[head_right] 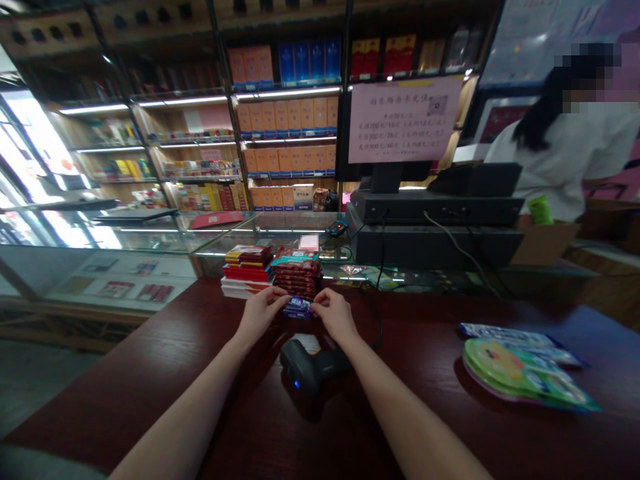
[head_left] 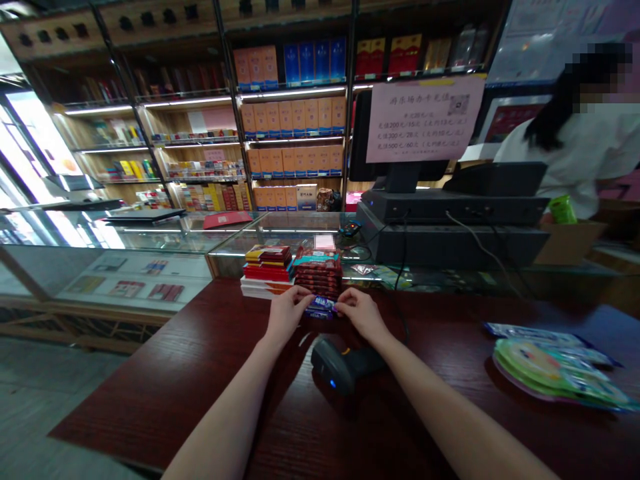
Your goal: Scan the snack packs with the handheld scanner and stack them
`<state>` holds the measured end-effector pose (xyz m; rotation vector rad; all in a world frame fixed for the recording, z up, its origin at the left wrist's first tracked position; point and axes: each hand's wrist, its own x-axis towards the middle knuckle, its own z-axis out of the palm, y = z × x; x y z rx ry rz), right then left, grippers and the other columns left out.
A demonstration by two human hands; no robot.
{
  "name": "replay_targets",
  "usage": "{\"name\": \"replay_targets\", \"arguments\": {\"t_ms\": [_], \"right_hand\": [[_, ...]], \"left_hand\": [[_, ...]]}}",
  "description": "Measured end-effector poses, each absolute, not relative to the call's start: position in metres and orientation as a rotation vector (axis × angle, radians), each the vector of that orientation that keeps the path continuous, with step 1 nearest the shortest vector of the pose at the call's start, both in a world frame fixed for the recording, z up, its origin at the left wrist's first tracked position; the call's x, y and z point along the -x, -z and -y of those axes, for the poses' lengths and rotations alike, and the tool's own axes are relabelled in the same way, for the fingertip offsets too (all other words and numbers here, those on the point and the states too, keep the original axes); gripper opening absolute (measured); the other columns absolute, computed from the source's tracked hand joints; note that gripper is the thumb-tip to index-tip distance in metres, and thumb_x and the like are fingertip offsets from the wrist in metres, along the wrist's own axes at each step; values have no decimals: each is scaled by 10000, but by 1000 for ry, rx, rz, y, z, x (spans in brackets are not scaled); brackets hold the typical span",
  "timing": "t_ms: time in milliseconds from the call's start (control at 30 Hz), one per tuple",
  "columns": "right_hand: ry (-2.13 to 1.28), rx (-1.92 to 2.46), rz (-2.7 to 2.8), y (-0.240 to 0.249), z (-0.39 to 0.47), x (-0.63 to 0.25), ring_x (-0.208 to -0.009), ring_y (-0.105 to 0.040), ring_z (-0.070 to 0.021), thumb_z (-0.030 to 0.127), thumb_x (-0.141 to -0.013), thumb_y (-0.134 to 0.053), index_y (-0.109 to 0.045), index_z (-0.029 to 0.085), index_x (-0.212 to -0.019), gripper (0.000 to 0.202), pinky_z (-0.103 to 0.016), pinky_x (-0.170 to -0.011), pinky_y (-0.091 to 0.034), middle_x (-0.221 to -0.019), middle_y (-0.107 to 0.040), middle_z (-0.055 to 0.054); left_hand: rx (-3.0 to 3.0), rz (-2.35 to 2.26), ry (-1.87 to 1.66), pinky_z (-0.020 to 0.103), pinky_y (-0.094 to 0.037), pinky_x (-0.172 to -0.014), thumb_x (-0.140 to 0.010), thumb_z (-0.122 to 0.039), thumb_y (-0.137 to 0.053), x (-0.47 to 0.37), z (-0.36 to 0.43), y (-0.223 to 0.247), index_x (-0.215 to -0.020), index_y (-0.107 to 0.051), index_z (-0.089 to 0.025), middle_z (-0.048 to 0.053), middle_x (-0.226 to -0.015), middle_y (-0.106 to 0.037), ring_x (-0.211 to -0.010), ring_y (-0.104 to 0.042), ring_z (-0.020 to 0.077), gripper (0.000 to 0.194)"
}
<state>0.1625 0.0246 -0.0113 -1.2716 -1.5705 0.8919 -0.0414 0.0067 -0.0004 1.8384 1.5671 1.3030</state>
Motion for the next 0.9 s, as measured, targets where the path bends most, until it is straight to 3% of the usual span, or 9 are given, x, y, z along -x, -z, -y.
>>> {"name": "replay_targets", "arguments": {"t_ms": [100,400,633,900], "right_hand": [[-901,1292,1551,14,-29,-161,-634,-707,-193,260,-722,-673,-648,213,-748,59,-276,-618,-497,-627,-704,11],[-864,1317,1604,13,-25,-157,-722,-726,-193,143,-629,-741,-673,206,-858,247,-275,-654,-538,-749,-749,3],[-738,1359,1690,4,-19,-154,-727,-712,-190,136,-689,-702,-685,220,-806,145,-283,-682,-523,-721,-727,7],[-657,1389,1762,4,-20,-151,-769,-705,-196,125,-693,-681,-709,205,-835,166,-287,-721,-514,-761,-726,-12]], "left_hand": [[-1848,-1512,-1274,273,-528,-778,-774,-283,-731,44,-11,7,-957,-697,-235,-15,-832,-774,-808,-732,178,192],[-1867,-1662,-1215,298,-539,-775,-786,-247,-724,45,-11,6,-847,-712,-220,1,-803,-778,-760,-739,195,68],[-1996,-1832,-1132,333,-483,-842,-816,-344,-711,49,-10,8,-877,-747,-266,-5,-848,-786,-844,-730,221,105],[-2024,-1980,-980,335,-454,-840,-834,-361,-683,48,-6,10,-924,-749,-271,12,-871,-777,-881,-701,231,143]]}}
